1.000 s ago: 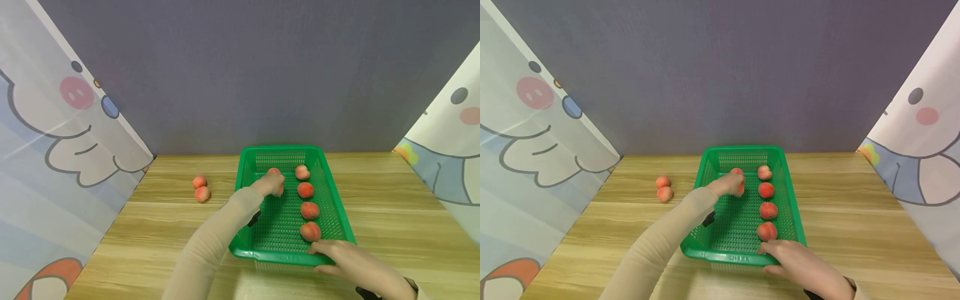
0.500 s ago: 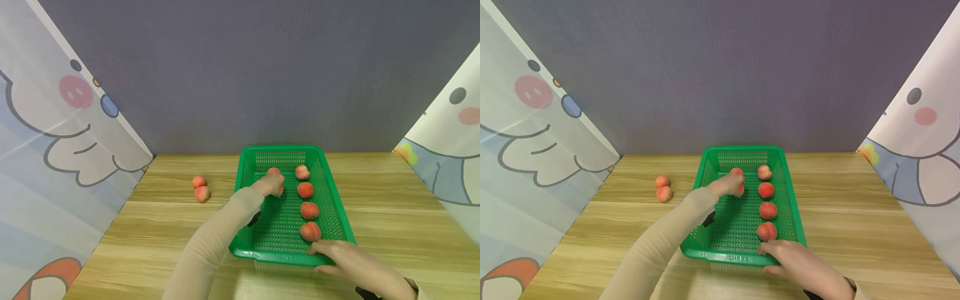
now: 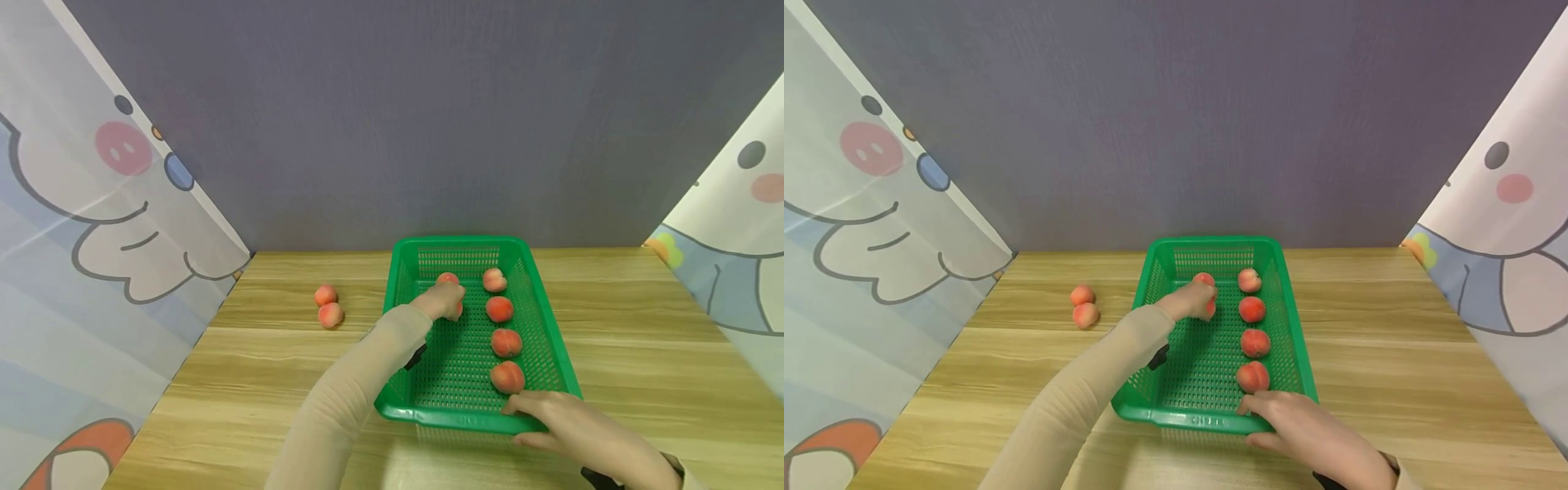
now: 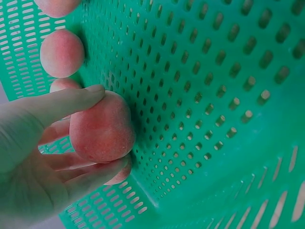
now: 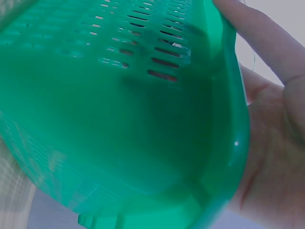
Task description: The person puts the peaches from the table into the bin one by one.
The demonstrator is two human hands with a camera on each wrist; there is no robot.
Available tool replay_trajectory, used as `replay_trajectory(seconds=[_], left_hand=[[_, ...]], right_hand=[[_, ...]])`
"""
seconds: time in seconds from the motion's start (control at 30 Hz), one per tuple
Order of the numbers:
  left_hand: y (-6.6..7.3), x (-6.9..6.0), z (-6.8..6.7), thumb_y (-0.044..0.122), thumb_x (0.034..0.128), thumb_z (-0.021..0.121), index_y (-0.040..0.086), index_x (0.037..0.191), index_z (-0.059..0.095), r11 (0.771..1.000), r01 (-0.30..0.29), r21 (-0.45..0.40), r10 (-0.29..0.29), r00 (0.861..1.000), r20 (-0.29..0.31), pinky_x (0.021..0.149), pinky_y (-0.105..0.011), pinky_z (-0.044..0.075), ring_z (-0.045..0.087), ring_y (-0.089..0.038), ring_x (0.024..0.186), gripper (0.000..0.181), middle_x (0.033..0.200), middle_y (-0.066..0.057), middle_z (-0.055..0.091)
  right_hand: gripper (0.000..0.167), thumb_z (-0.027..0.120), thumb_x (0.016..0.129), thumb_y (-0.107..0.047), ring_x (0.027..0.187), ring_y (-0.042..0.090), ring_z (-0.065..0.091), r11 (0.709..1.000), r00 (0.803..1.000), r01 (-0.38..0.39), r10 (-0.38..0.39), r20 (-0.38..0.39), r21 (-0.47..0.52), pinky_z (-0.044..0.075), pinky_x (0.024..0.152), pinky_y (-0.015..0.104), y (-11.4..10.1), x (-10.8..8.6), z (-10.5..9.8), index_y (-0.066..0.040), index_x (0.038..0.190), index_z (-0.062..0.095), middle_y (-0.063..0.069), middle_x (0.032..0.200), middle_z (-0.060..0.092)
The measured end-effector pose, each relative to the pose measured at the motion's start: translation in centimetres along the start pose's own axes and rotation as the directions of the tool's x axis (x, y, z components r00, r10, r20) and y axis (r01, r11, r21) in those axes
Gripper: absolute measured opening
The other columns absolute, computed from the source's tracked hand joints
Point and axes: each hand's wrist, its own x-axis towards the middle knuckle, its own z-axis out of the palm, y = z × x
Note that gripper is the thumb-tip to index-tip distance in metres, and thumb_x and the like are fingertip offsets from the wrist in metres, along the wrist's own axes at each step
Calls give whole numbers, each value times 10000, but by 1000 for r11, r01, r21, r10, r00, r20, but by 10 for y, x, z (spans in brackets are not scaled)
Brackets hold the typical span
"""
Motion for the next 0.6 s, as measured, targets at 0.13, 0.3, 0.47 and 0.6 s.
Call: replay_trajectory(seconds=[0.13, 0.3, 0.47, 0.6], left_hand=[[0, 0, 1, 146, 814, 604, 142, 1145, 539, 1000, 3, -1, -3, 1000, 3, 584, -258, 385, 501, -140, 814, 337, 1063, -23, 566], [1, -1, 2, 108, 820, 579, 142, 1136, 534, 1000, 7, -9, -7, 1000, 3, 526, -249, 323, 441, -137, 700, 320, 972, -19, 550], [1, -1, 2, 92, 822, 573, 138, 1118, 538, 1000, 5, -25, -5, 1000, 3, 501, -248, 294, 407, -137, 641, 301, 898, -16, 521], [1, -1, 2, 100, 820, 581, 139, 1124, 542, 1000, 4, -25, -4, 1000, 0, 520, -247, 300, 417, -135, 667, 309, 925, -9, 536]], right_hand=[[211, 630, 793, -319, 796, 25, 566, 1000, 1000, 2, -2, -4, 4, 477, 598, 223, 0, 0, 0, -184, 951, 589, -83, 935, 614], [208, 658, 776, -272, 796, 19, 562, 1000, 1000, -1, 1, 0, 7, 475, 596, 221, 0, 0, 0, -186, 952, 589, -85, 936, 612], [214, 673, 765, -238, 802, 26, 566, 1000, 1000, -8, 8, 3, 4, 477, 599, 226, 0, 0, 0, -183, 955, 592, -80, 939, 615], [218, 674, 763, -238, 805, 36, 572, 1000, 1000, -7, 7, 2, -6, 480, 602, 229, 0, 0, 0, -178, 957, 596, -74, 940, 617]])
